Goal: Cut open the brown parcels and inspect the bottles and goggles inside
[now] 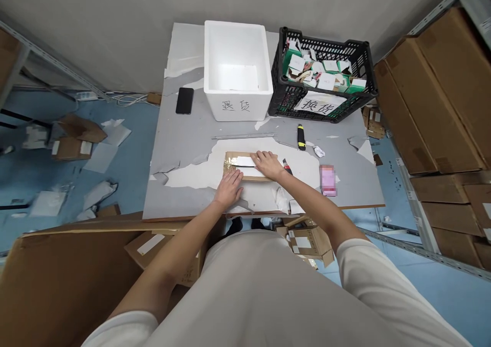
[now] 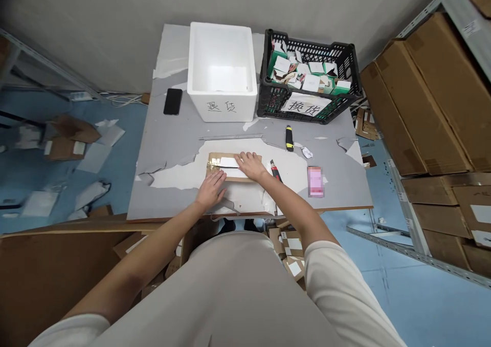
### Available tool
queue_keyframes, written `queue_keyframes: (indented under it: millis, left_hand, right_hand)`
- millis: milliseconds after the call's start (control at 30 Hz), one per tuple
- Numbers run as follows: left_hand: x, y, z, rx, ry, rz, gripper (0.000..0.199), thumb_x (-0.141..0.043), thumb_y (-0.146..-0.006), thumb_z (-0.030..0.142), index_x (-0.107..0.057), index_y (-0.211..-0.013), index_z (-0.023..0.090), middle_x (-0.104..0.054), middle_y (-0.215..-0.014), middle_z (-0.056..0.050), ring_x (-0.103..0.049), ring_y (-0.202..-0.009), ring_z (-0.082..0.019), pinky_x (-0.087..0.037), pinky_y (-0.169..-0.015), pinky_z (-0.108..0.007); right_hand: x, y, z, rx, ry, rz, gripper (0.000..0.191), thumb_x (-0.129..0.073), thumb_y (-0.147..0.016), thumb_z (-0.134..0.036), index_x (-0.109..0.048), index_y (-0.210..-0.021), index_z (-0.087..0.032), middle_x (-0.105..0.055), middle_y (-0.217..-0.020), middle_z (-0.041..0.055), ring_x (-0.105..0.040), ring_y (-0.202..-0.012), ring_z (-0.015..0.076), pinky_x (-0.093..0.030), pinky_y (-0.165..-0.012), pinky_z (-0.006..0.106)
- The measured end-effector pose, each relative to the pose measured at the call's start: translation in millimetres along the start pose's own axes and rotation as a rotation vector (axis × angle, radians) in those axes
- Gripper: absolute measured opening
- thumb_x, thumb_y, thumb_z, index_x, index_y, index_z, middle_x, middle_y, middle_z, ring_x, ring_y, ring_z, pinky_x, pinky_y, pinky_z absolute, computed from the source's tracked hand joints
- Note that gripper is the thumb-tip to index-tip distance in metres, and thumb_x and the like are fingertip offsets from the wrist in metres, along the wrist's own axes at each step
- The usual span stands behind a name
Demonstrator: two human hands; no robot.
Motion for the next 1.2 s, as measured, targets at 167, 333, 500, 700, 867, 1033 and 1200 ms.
queue_keyframes:
  millis: [167,333,500,700,867,1033,1200]
  left_hand:
    - [-2.5,8.8,0.5,-0.018,0.026,0.020,0.051,-0.046,-0.088,0.026,-0.045,-0.137,0.010,-0.048,-0.140,-0.018,-0.041,-0.133,-0.032,-0.034,-0.110,-0.051]
    - [6.3,4.9,-3.4,-0.002,0.040,0.035,0.044,-0.046,-0.089,0.022,-0.050,-0.132,0.015,-0.052,-0.134,-0.016,-0.045,-0.127,-0.029,-0.041,-0.103,-0.049]
    - [33.9,-25.9,-20.0,0.016,-0.018,-0.089,0.068,-0.065,-0.078,0.028,-0.041,-0.139,0.012,-0.042,-0.142,-0.020,-0.044,-0.123,-0.033,-0.043,-0.097,-0.046]
    - [59.1,-43.9,-56.1,-0.103,-0.053,-0.177,0.085,-0.079,-0.063,0.044,-0.045,-0.136,0.017,-0.051,-0.136,-0.016,-0.037,-0.131,-0.034,-0.034,-0.106,-0.048]
    - [54.8,-52.3,-80.8,-0.234,0.063,-0.201,0.080,-0.074,-0.063,0.042,-0.048,-0.132,0.012,-0.053,-0.133,-0.017,-0.040,-0.131,-0.030,-0.030,-0.112,-0.041]
    - [66.1,-55.4,-77.0,-0.240,-0.013,-0.305,0.085,-0.072,-0.057,0.036,-0.047,-0.135,0.013,-0.046,-0.141,-0.016,-0.037,-0.133,-0.033,-0.033,-0.109,-0.042]
    - [75.8,-65.8,-44.4,-0.203,-0.070,-0.346,0.042,-0.051,-0.078,0.030,-0.063,-0.117,0.019,-0.062,-0.124,-0.011,-0.054,-0.116,-0.027,-0.040,-0.098,-0.041]
  right_hand:
    - [23.4,-24.3,32.7,-0.094,-0.136,-0.085,0.031,-0.036,-0.098,-0.027,-0.053,-0.121,-0.017,-0.066,-0.108,0.0132,-0.060,-0.092,0.0225,-0.043,-0.082,0.034]
    - [39.4,-47.7,57.1,-0.240,-0.164,0.032,0.043,-0.038,-0.098,-0.042,-0.053,-0.123,-0.010,-0.062,-0.115,0.0183,-0.054,-0.101,0.0239,-0.043,-0.085,0.038]
    - [21.4,-13.5,20.1,0.002,-0.141,0.137,0.036,-0.031,-0.099,-0.022,-0.049,-0.130,-0.017,-0.043,-0.142,0.0155,-0.038,-0.125,0.0213,-0.025,-0.108,0.042]
    - [7.5,34.6,-23.3,0.033,-0.095,0.068,0.046,-0.054,-0.088,-0.028,-0.048,-0.129,-0.009,-0.055,-0.121,0.0190,-0.050,-0.109,0.0299,-0.040,-0.091,0.042]
    - [0.0,57.7,-48.4,0.056,-0.085,-0.036,0.034,-0.033,-0.091,-0.007,-0.057,-0.113,-0.017,-0.061,-0.105,0.0108,-0.056,-0.097,0.0240,-0.043,-0.080,0.036]
    - [-9.2,78.8,-47.2,0.151,-0.177,-0.093,0.025,-0.042,-0.095,-0.025,-0.058,-0.113,-0.019,-0.061,-0.111,0.0104,-0.056,-0.100,0.0224,-0.045,-0.075,0.031]
    - [6.8,43.0,-19.8,0.075,-0.178,-0.085,0.033,-0.040,-0.092,-0.014,-0.058,-0.120,-0.017,-0.063,-0.112,0.0096,-0.060,-0.101,0.0203,-0.044,-0.080,0.030]
Point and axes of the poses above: each hand's wrist, its own y-axis away from the middle knuckle, its own x-axis out of the back of the hand, z = x × y, the point moved 2 cm from there along -y, towards the middle knuckle
